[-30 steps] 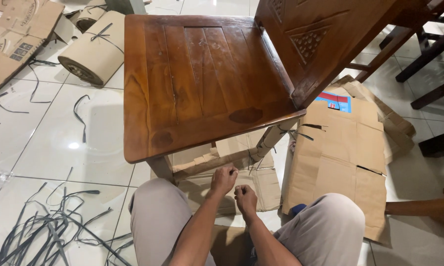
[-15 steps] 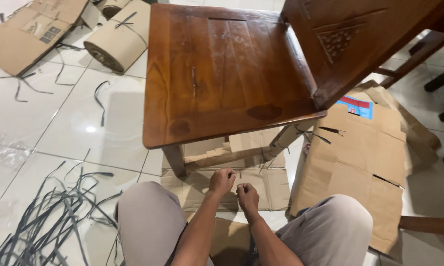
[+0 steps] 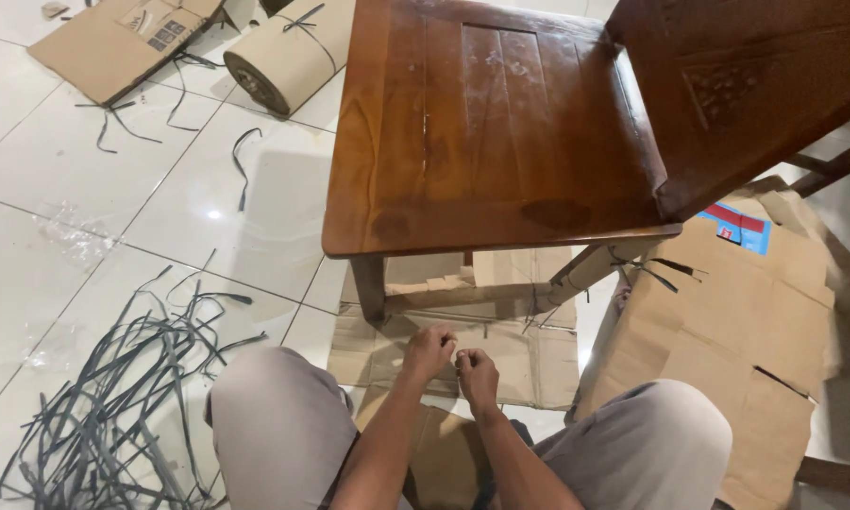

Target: Unpacking a wooden chair by removing plastic straps and cardboard packaging

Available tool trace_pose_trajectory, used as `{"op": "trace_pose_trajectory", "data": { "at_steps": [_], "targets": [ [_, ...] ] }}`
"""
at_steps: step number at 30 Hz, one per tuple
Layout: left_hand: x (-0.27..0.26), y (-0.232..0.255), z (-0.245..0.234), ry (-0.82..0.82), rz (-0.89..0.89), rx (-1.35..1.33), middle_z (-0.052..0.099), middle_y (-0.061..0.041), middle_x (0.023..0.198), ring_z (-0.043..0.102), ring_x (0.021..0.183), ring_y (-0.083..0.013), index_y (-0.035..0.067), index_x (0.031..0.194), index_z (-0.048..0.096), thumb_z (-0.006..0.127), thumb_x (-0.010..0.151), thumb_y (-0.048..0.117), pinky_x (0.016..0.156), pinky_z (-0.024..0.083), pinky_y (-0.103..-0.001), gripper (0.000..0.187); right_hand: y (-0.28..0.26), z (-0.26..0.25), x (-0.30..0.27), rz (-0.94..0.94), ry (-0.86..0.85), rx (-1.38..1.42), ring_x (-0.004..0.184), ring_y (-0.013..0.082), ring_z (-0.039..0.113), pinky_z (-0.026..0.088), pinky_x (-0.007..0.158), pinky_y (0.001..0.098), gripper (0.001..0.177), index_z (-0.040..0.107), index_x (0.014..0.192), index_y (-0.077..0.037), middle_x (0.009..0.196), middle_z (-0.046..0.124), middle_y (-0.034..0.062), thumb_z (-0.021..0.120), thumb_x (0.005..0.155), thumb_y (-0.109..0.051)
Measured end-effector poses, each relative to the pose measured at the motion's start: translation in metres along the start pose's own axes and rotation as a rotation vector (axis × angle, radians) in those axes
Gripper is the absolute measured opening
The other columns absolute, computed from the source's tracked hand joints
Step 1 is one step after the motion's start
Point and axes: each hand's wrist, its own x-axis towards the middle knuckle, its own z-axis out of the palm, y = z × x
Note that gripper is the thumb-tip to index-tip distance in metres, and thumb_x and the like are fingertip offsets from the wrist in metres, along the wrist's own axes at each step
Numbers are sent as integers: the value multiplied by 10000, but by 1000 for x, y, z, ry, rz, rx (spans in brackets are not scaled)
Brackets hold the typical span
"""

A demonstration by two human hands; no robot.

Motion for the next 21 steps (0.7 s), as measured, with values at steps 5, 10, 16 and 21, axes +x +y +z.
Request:
{"op": "trace_pose_trajectory", "data": {
  "at_steps": [5,10,16,21],
  "targets": [
    [-15,-11,-10,37,-88,9,774,-118,935,739,937,-361,164,950,775,636,917,243,854,593,-495,164,-10,14,-4,-14,-30,12,797,220,756,573,814,400,257,766,986,-122,835,787,84,652,937,-347],
    [-39,-13,-39,70,-101,-44,749,-132,911,730,914,-368,129,943,771,667,915,271,826,584,-498,178,-21,29,-13,-47,-62,-16,752,191,748,570,792,362,222,771,960,-127,803,778,66,657,945,-317],
    [-62,-34,-52,169,-169,-84,740,-102,863,739,873,-334,139,913,763,665,931,289,792,588,-472,180,-19,55,-14,-89,-102,-51,751,181,753,569,787,362,217,782,937,-179,780,773,35,672,925,-366],
    [-80,-46,-64,212,-219,-99,745,-145,908,731,933,-377,111,924,757,674,909,290,819,583,-499,199,-22,75,-22,-136,-142,-83,754,205,753,557,803,380,239,783,937,-159,764,769,47,663,921,-364]
  ]
}}
